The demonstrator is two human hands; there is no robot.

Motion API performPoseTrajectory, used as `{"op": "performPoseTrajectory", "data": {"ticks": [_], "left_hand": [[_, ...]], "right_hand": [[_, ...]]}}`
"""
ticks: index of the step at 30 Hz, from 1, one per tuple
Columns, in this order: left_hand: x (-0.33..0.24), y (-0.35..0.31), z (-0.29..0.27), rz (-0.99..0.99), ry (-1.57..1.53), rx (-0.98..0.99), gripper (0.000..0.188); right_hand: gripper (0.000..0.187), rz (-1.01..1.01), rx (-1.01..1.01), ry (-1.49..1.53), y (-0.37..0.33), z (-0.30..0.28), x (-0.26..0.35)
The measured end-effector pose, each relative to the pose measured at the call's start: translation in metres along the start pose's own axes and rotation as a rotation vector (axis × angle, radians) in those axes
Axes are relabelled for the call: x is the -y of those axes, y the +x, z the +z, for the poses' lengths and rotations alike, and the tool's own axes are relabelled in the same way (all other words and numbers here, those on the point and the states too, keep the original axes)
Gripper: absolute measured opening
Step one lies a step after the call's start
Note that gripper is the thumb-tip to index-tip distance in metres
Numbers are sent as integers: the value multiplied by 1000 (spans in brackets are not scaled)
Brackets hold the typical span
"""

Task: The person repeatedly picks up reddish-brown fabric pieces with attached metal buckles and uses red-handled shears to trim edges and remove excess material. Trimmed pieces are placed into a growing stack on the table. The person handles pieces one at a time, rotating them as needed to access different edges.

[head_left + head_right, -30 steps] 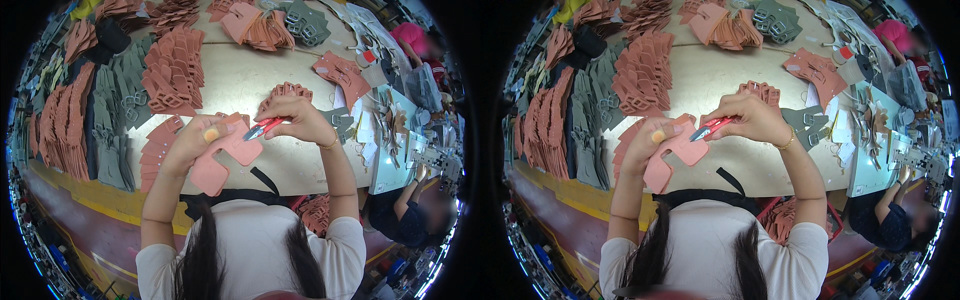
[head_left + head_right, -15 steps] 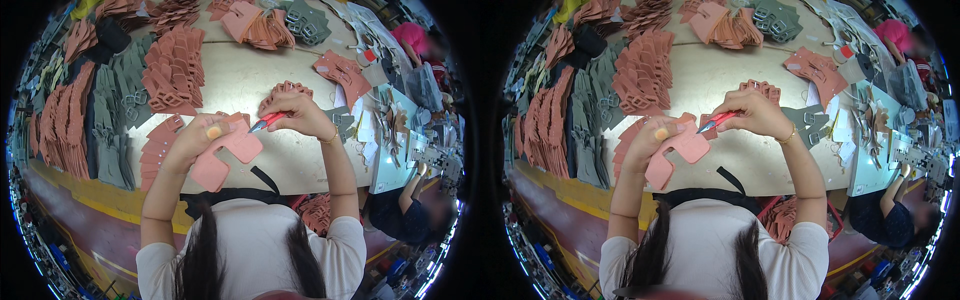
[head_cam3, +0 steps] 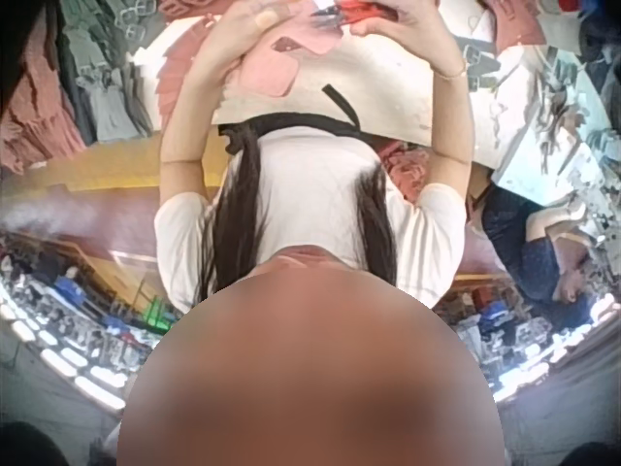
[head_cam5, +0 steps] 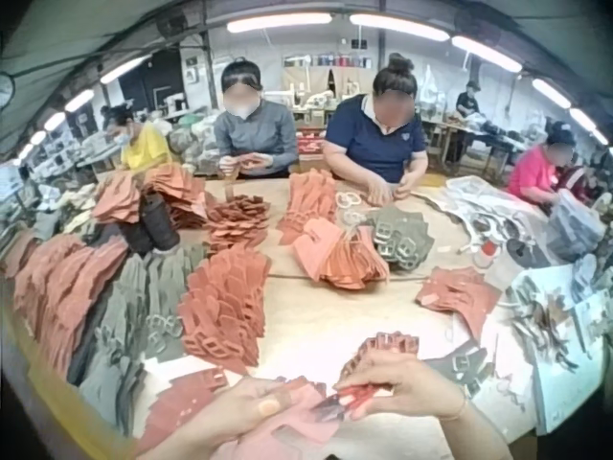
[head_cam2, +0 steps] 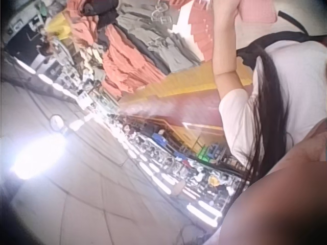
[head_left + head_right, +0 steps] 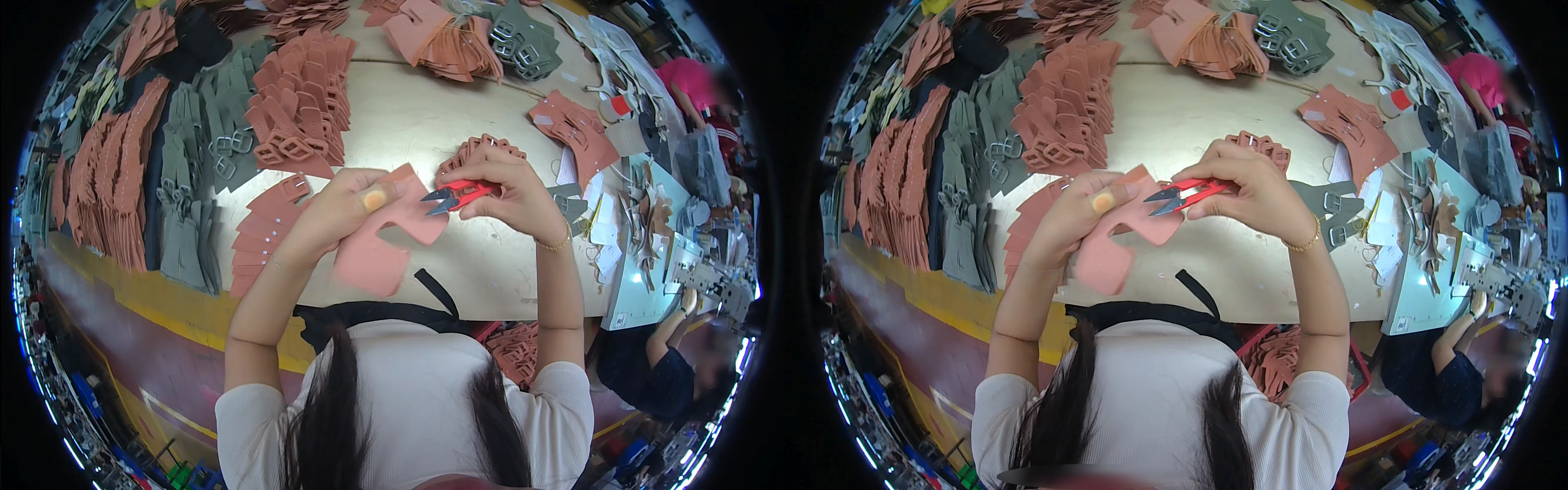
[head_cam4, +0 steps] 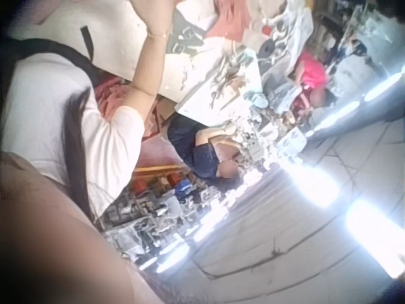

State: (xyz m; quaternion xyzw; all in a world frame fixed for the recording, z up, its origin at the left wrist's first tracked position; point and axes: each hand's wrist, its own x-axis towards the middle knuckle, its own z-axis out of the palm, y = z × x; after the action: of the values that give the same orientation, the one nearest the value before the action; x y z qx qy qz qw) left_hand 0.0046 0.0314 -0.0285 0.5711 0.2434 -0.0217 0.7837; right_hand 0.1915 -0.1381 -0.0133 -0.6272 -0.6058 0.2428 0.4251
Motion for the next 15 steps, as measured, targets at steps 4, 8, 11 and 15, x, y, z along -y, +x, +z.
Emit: {"op": "performPoseTrajectory", "data": {"ticks": [4, 8, 11, 15], "left_hand": [[3, 6, -3, 185, 219, -66, 30], [-2, 7, -4, 170, 291, -82, 30], [-8, 3, -1, 101, 199, -12, 29], [-12, 2, 2, 54, 39, 66, 33]], "right_hand": [[42, 102, -28, 96, -9, 17, 18], [37, 106, -52, 55, -11, 29, 17], [35, 65, -9, 52, -9, 28, 11], [34, 58, -13, 124, -8, 29, 9]]}}
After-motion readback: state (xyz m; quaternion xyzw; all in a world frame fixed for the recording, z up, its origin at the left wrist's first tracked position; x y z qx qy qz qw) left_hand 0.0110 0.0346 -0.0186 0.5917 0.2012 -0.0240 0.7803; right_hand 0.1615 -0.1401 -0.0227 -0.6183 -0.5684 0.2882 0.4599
